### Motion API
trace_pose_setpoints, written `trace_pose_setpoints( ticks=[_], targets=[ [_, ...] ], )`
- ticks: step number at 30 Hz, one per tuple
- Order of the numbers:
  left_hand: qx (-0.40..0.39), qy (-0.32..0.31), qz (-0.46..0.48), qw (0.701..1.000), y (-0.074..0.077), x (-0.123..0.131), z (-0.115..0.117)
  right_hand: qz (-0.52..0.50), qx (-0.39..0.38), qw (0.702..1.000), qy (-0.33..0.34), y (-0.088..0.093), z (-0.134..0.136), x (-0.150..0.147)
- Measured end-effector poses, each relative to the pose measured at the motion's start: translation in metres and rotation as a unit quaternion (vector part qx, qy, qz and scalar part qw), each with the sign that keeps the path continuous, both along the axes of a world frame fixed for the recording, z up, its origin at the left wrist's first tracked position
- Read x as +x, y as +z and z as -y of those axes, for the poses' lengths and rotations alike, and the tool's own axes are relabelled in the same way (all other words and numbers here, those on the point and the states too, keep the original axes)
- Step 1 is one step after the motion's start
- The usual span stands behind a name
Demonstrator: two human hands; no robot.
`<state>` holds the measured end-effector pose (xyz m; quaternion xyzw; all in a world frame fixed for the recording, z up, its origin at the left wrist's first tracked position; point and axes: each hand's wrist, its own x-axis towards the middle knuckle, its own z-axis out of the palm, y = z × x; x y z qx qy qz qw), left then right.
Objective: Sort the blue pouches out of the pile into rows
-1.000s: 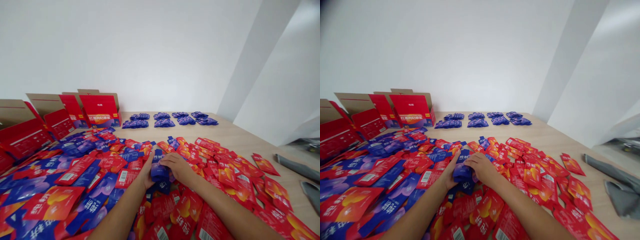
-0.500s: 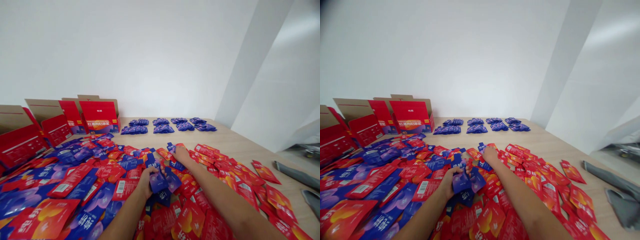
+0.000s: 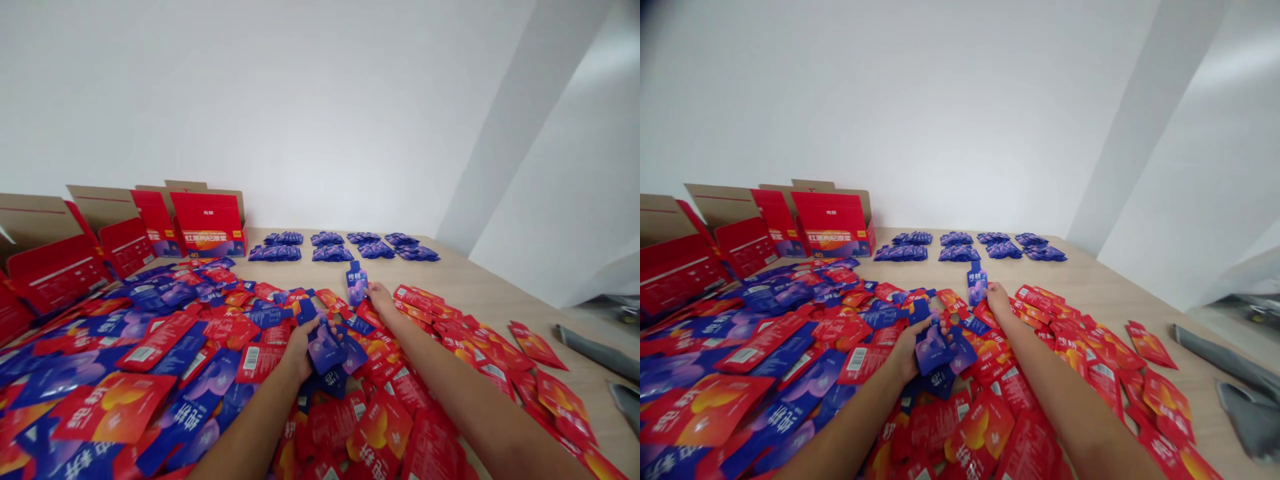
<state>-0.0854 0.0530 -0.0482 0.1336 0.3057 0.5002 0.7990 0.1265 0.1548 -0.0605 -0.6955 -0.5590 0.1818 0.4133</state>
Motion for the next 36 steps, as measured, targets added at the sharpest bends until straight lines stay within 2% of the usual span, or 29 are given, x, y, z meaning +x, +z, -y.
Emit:
trace_pose_setpoints(
  ticks=[3,6,8,11,13,14,17,19,20,23,26,28,30,34,36],
  targets=[
    [0.026,-0.014,0.035,0.999,0.0,0.0,0.0,-0.061,0.097,0.993,-0.032,0.016,0.015,0.003],
    [0.026,-0.02,0.049,0.998,0.002,0.001,0.0,-0.109,0.138,0.984,-0.009,0.032,0.03,-0.004],
    [0.022,-0.021,0.056,0.998,0.003,0.001,0.0,-0.145,0.102,0.982,0.062,0.036,0.044,-0.018],
    [0.012,-0.019,0.043,0.999,0.004,0.002,0.001,-0.183,-0.014,0.963,0.196,0.03,0.072,-0.045],
    [0.005,-0.011,0.007,1.0,0.004,0.002,0.002,-0.15,-0.066,0.956,0.245,0.022,0.091,-0.061],
    [0.005,-0.002,-0.015,1.0,0.004,0.002,0.003,-0.107,-0.066,0.958,0.258,0.019,0.1,-0.068],
    [0.004,0.032,-0.059,0.998,0.004,0.001,0.004,0.073,-0.005,0.962,0.262,0.017,0.113,-0.074],
    [0.002,0.032,-0.073,0.997,0.005,0.001,0.005,0.14,0.027,0.96,0.242,0.021,0.11,-0.072],
    [0.004,0.023,-0.078,0.997,0.005,0.0,0.006,0.132,0.029,0.964,0.231,0.023,0.107,-0.069],
    [0.027,-0.061,-0.077,0.995,0.004,-0.001,0.007,0.003,-0.003,0.976,0.218,0.031,0.094,-0.066],
    [0.04,-0.191,-0.055,0.979,0.001,-0.005,0.01,-0.099,-0.075,0.949,0.29,0.035,0.088,-0.07],
    [0.032,-0.239,-0.036,0.97,-0.001,-0.009,0.013,-0.121,-0.088,0.932,0.33,0.034,0.088,-0.075],
    [0.017,-0.258,-0.013,0.966,0.0,-0.012,0.016,-0.129,-0.065,0.938,0.314,0.031,0.085,-0.078],
    [0.02,-0.259,0.018,0.965,0.003,-0.012,0.019,-0.131,-0.028,0.968,0.213,0.021,0.071,-0.071],
    [0.026,-0.245,0.033,0.969,0.005,-0.01,0.018,-0.069,-0.012,0.977,0.2,0.014,0.064,-0.059]
  ],
)
